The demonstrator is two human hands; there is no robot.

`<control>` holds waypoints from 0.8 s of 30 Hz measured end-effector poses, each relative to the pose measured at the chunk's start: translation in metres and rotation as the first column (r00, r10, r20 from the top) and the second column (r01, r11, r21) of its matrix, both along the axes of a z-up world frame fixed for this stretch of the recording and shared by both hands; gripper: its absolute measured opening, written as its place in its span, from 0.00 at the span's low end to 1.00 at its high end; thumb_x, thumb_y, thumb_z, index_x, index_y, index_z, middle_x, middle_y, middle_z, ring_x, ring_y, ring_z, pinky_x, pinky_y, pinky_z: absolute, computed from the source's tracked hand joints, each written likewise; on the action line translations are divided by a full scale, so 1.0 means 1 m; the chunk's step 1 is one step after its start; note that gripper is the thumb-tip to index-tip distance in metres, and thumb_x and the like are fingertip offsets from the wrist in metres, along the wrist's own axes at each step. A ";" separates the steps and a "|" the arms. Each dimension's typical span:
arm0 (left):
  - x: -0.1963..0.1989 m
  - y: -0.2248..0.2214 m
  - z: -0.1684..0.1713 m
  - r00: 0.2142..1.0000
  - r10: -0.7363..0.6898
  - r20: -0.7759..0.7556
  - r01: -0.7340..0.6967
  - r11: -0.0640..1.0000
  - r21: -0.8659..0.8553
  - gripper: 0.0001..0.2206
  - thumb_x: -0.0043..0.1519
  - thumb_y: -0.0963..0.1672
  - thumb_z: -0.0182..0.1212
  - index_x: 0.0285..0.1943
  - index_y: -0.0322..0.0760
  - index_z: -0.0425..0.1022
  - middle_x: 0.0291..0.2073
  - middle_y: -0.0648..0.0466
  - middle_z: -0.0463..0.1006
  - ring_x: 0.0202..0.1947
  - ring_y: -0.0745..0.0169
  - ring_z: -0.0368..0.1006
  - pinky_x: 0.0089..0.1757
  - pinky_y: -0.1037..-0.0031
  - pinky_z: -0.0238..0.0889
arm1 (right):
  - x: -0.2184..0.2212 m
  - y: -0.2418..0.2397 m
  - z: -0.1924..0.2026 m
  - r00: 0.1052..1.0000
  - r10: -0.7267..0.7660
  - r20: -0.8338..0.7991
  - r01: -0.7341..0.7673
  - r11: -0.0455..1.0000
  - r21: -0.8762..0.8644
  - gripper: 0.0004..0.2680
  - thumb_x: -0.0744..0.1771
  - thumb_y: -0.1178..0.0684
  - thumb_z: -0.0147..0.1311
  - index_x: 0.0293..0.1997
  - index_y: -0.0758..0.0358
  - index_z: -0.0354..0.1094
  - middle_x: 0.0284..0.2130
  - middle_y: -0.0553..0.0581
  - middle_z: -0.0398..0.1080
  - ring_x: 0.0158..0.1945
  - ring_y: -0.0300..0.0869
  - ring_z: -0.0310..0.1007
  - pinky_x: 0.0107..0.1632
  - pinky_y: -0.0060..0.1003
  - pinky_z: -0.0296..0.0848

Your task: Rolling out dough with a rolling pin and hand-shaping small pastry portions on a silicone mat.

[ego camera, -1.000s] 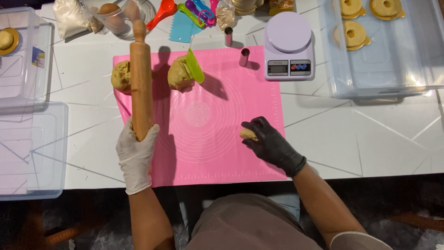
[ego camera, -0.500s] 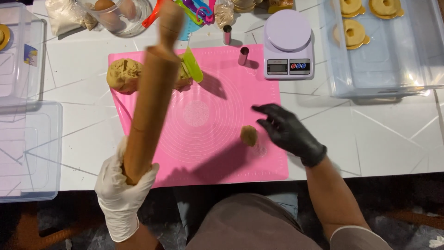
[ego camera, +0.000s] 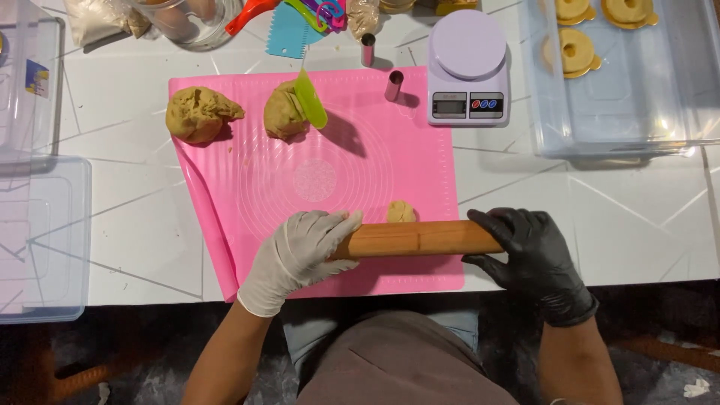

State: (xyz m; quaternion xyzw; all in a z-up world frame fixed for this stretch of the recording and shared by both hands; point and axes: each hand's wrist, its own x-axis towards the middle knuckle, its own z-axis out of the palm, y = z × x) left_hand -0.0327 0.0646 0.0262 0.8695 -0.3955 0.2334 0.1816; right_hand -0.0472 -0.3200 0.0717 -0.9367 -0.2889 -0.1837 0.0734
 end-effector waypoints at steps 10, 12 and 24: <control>0.014 0.002 0.011 0.990 0.132 -0.048 -0.126 0.985 0.114 0.35 0.55 0.65 0.59 0.64 0.47 0.73 0.34 0.54 0.75 0.31 0.54 0.73 0.31 0.63 0.68 | 0.019 -0.003 -0.031 0.986 -0.093 -0.136 0.097 0.995 0.027 0.25 0.60 0.32 0.61 0.63 0.44 0.69 0.44 0.53 0.72 0.46 0.50 0.74 0.47 0.47 0.71; 0.020 0.002 0.015 0.985 0.112 -0.134 -0.100 0.991 0.088 0.31 0.58 0.63 0.59 0.61 0.45 0.74 0.30 0.53 0.74 0.29 0.50 0.73 0.30 0.60 0.68 | 0.026 -0.002 -0.040 0.983 -0.118 -0.141 0.117 0.993 -0.012 0.25 0.62 0.30 0.57 0.65 0.42 0.68 0.43 0.53 0.71 0.46 0.50 0.73 0.46 0.47 0.70; 0.073 -0.004 -0.001 0.940 0.276 -0.201 -0.270 0.961 0.060 0.20 0.62 0.61 0.54 0.46 0.53 0.79 0.34 0.53 0.74 0.39 0.45 0.75 0.37 0.58 0.65 | 0.077 0.004 -0.053 0.888 -0.375 -0.266 0.340 0.925 -0.172 0.16 0.70 0.26 0.40 0.56 0.36 0.66 0.39 0.48 0.67 0.45 0.46 0.75 0.47 0.42 0.74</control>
